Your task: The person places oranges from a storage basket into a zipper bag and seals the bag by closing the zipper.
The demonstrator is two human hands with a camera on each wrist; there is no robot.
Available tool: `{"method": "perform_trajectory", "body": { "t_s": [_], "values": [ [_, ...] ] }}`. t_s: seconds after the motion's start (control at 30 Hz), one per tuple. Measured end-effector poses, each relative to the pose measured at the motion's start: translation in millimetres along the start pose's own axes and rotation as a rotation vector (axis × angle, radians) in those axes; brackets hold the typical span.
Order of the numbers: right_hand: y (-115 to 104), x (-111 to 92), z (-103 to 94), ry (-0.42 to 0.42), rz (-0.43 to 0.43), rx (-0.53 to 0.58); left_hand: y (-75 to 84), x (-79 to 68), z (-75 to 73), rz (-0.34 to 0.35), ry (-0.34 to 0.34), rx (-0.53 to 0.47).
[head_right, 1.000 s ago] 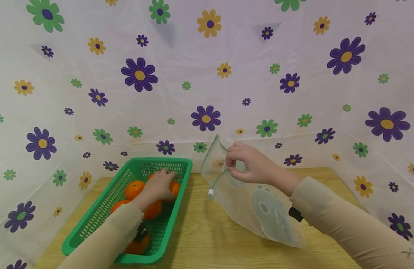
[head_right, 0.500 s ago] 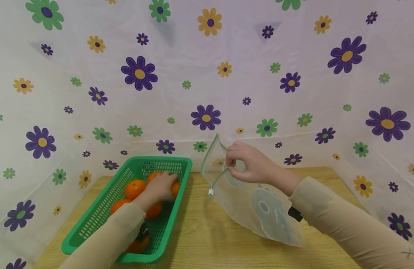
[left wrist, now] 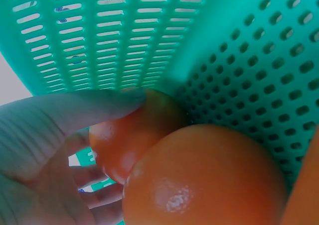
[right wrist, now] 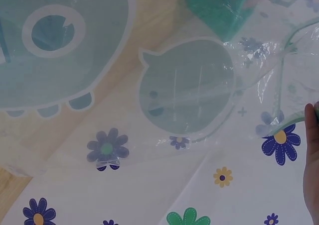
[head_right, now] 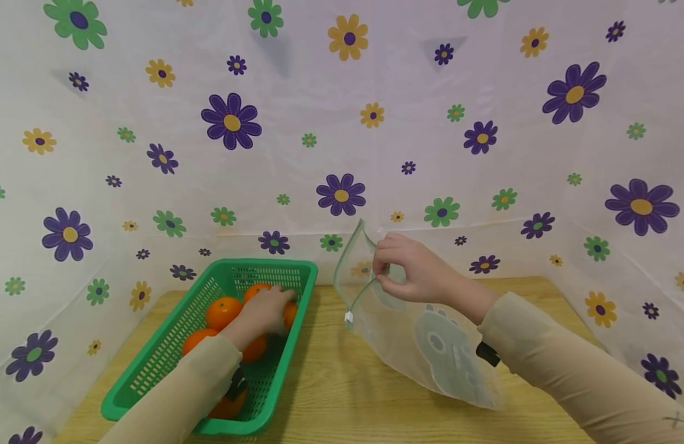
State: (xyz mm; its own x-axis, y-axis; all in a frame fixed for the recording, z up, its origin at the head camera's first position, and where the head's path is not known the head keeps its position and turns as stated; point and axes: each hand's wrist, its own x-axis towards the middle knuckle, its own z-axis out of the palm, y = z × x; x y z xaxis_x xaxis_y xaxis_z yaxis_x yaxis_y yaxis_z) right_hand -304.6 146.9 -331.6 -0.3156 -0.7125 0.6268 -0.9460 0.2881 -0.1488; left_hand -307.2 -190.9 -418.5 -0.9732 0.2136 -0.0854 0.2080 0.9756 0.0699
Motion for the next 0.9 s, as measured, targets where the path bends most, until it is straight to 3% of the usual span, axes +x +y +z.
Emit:
{"method": "perform_trajectory", "body": {
  "t_s": [0.57,0.9],
  "values": [
    [-2,3,-0.6,0.013,-0.009,0.007,0.4,2.4,0.4,-0.007,-0.046,0.013],
    [-1,2,0.3,0.018,-0.009,0.011,-16.6,23.8,24.5,-0.011,-0.004,0.001]
  ]
}}
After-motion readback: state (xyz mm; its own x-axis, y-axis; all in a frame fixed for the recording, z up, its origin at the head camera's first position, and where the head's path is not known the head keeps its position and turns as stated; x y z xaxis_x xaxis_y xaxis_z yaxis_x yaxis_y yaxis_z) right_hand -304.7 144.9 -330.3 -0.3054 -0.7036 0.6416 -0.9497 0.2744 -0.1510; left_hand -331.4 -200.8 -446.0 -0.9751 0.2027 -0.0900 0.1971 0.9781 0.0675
